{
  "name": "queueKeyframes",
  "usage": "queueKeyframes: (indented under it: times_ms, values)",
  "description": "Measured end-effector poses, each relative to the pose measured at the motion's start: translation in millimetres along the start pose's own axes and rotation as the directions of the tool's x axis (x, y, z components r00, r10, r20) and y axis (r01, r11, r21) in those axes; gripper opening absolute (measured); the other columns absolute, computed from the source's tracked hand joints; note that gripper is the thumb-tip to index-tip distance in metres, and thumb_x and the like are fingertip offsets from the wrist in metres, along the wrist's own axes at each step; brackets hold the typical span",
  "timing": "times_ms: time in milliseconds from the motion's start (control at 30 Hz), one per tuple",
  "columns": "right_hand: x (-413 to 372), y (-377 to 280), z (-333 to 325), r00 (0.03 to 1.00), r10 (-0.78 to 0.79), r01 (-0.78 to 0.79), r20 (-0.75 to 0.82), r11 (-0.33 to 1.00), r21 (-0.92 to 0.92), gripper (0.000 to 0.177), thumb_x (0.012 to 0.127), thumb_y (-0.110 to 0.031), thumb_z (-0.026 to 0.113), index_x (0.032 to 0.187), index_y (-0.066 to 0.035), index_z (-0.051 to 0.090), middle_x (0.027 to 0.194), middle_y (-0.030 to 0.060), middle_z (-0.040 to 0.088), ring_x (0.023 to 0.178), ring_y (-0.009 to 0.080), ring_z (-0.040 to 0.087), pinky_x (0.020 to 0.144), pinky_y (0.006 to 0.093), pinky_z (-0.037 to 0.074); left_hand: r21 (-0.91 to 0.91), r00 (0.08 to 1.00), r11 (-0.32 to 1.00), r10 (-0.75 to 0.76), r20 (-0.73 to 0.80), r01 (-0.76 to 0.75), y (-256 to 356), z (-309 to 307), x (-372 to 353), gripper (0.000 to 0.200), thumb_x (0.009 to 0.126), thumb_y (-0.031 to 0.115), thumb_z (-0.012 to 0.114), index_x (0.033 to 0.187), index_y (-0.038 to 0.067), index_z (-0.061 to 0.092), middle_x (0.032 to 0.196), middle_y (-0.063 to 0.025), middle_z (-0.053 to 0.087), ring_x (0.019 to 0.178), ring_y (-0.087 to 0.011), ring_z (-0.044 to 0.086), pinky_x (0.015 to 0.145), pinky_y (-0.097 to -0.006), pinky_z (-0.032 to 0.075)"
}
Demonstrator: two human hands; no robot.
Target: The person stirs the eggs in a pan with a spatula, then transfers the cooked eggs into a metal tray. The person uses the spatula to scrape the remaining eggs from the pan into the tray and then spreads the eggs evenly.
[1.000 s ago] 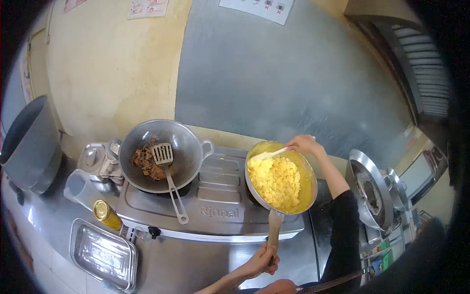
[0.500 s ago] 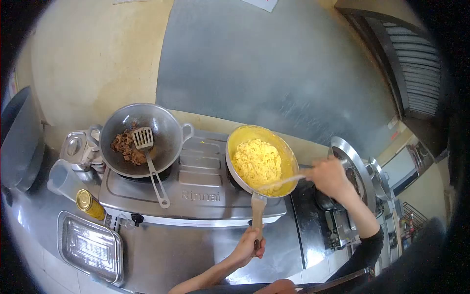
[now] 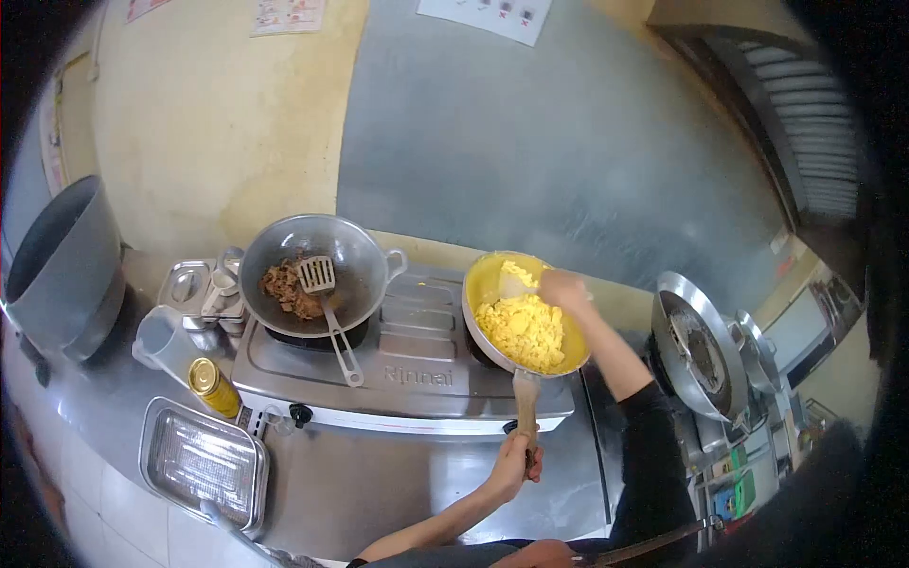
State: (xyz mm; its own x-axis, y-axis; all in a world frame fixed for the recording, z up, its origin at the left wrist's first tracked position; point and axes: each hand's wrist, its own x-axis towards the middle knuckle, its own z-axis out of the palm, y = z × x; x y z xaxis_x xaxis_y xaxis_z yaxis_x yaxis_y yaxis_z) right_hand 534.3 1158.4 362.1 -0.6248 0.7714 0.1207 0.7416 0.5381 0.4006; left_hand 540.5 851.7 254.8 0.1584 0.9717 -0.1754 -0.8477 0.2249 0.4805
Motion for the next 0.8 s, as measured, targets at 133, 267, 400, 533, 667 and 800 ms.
queueKeyframes:
  times_ms: [133, 267, 400, 533, 667, 800]
  values:
    - [-14.9, 46.4, -45.1, 0.883, 0.092, -0.255, 0.46, 0.917, 0.308, 0.04, 0.075, -0.042, 0.056, 0.072, -0.004, 0.065, 0.068, 0.0157, 0.063, 0.057, 0.0255, 0.061, 0.049, 0.0343, 0.047, 0.023, 1.0, 1.0, 0.014, -0.014, -0.014, 1.5, -4.0, 1.0, 0.03, 0.088, 0.031, 0.033, 0.111, 0.011, 0.036, 0.066, -0.0033, 0.046, 0.045, -0.0118, 0.042, 0.042, -0.0273, 0.037]
    - [-40.6, 32.5, -45.9, 0.985, 0.163, -0.163, 0.054, 0.987, -0.012, 0.029, 0.078, -0.033, 0.053, 0.079, -0.006, 0.065, 0.076, 0.0146, 0.063, 0.07, 0.0264, 0.062, 0.059, 0.0381, 0.049, 0.013, 1.0, 1.0, 0.004, -0.006, -0.004, 1.9, -4.0, -2.2, 0.029, 0.087, 0.029, 0.031, 0.108, 0.01, 0.037, 0.066, -0.0043, 0.047, 0.046, -0.0134, 0.045, 0.042, -0.0304, 0.04]
    - [-70.0, 15.6, 13.9, 0.998, -0.026, 0.03, 0.051, 0.997, -0.068, 0.029, 0.083, -0.033, 0.049, 0.08, -0.007, 0.063, 0.076, 0.012, 0.063, 0.07, 0.025, 0.062, 0.059, 0.0373, 0.048, 0.013, 0.999, 1.0, -0.024, 0.026, 0.023, 5.9, -5.3, 0.1, 0.029, 0.088, 0.031, 0.03, 0.108, 0.011, 0.037, 0.067, -0.0045, 0.047, 0.046, -0.0132, 0.045, 0.042, -0.0301, 0.04]
    - [-132.7, 12.1, -68.3, 0.975, -0.17, 0.188, 0.142, 0.974, -0.128, 0.019, 0.08, -0.03, 0.052, 0.089, -0.016, 0.062, 0.07, 0.0056, 0.061, 0.064, 0.0225, 0.061, 0.056, 0.0365, 0.047, -0.002, 0.996, 0.997, -0.071, 0.057, 0.071, 10.3, -5.4, -5.5, 0.033, 0.088, 0.032, 0.028, 0.115, 0.013, 0.033, 0.068, -0.0045, 0.046, 0.045, -0.0135, 0.044, 0.043, -0.0293, 0.039]
    - [-153.7, 18.5, -129.2, 0.976, -0.191, 0.209, 0.101, 0.953, -0.219, 0.012, 0.075, -0.022, 0.055, 0.079, -0.017, 0.065, 0.068, 0.0055, 0.062, 0.065, 0.021, 0.062, 0.053, 0.0337, 0.047, 0.032, 0.992, 0.991, -0.129, 0.009, 0.129, 13.2, -4.0, -4.7, 0.035, 0.088, 0.031, 0.027, 0.118, 0.014, 0.03, 0.068, -0.0047, 0.045, 0.045, -0.0135, 0.043, 0.044, -0.0288, 0.039]
    - [-156.9, -34.1, -86.3, 0.928, -0.195, 0.301, 0.319, 0.895, -0.329, 0.012, 0.071, -0.013, 0.055, 0.069, -0.012, 0.066, 0.067, 0.0068, 0.064, 0.065, 0.0216, 0.064, 0.051, 0.0314, 0.046, -0.002, 0.992, 0.993, -0.117, 0.041, 0.118, 11.3, -5.7, -5.5, 0.036, 0.088, 0.03, 0.028, 0.119, 0.013, 0.031, 0.067, -0.0049, 0.045, 0.047, -0.0134, 0.043, 0.044, -0.0286, 0.039]
